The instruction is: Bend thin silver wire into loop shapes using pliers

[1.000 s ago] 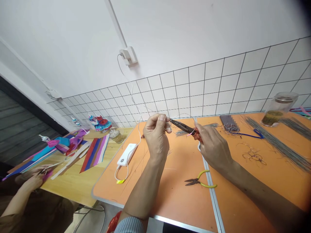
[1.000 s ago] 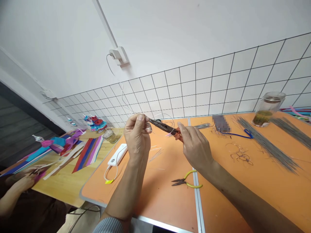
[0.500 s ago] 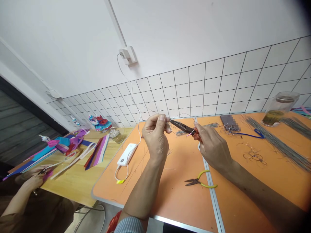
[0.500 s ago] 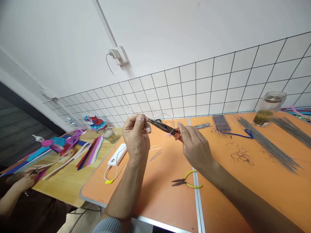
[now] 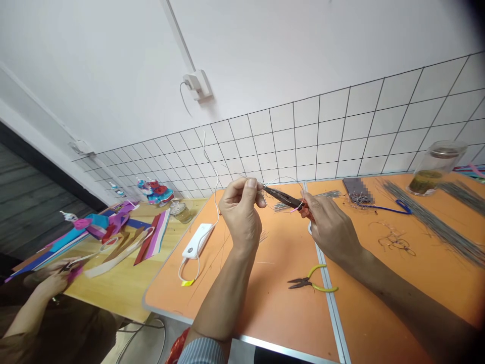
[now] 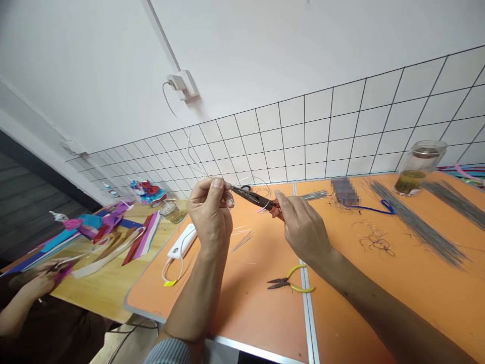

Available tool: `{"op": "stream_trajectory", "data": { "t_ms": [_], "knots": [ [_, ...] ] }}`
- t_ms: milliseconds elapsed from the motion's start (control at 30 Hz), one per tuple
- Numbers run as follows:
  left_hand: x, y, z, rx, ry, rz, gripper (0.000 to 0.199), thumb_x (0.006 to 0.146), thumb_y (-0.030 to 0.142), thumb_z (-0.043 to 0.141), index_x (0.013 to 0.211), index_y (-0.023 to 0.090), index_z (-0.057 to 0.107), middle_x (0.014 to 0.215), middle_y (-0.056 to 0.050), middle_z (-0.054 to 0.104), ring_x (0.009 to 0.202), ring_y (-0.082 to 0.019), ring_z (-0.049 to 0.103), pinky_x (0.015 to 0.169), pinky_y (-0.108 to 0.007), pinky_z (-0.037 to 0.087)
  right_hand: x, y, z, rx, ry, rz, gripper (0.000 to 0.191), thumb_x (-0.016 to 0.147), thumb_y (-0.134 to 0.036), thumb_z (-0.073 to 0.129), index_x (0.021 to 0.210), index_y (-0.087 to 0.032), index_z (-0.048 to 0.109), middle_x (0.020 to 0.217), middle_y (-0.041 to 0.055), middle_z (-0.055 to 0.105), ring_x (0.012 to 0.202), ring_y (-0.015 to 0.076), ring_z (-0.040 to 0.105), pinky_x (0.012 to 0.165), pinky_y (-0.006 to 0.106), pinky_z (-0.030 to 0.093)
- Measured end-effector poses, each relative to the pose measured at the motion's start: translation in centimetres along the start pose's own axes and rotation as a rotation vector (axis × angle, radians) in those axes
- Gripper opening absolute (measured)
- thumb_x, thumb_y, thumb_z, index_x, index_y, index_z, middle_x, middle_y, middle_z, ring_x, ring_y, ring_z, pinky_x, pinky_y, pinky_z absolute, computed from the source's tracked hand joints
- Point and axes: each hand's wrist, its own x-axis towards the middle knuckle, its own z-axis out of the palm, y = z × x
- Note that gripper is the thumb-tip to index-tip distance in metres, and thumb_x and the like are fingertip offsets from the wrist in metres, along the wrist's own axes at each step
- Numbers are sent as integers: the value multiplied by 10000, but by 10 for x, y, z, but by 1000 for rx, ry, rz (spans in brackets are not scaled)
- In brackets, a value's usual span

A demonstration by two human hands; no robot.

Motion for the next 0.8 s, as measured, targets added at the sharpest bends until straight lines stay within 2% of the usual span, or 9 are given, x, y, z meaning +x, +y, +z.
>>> {"op": "stream_trajectory", "data": {
  "t_ms": [200, 400, 633, 800],
  "knots": [
    [0, 0, 0, 14, 10, 0, 199, 907, 325, 849, 819, 184, 741, 764, 9, 733, 503, -57, 559, 531, -220, 469, -1, 1, 1, 35, -10, 1, 561, 1055, -25, 505, 1592, -184, 469, 1023, 74, 787, 925, 252, 730, 788, 384, 547],
    [2, 0, -1, 6, -13, 1, 201, 902, 341, 862, 831, 189, 753, 773, 8, 735, 510, -59, 572, 532, -217, 472, -2, 1, 1, 93, -53, 28, 535, 1054, -21, 486, 1561, -191, 511, 1034, 75, 783, 947, 246, 734, 788, 373, 566],
    [6, 0, -5, 26, -48, -19, 214, 891, 365, 879, 857, 189, 762, 783, 4, 737, 510, -60, 575, 518, -211, 471, -5, 1, 0, 393, -247, 205, 432, 1080, -94, 486, 1484, -198, 599, 1091, 79, 765, 968, 221, 751, 808, 355, 618],
    [8, 2, -7, 30, -67, -28, 188, 907, 338, 866, 854, 189, 763, 789, 2, 735, 508, -59, 578, 512, -211, 476, -5, 2, -1, 510, -298, 248, 448, 1085, -101, 472, 1498, -222, 596, 1182, 91, 771, 1044, 221, 758, 897, 369, 628]
  ]
}}
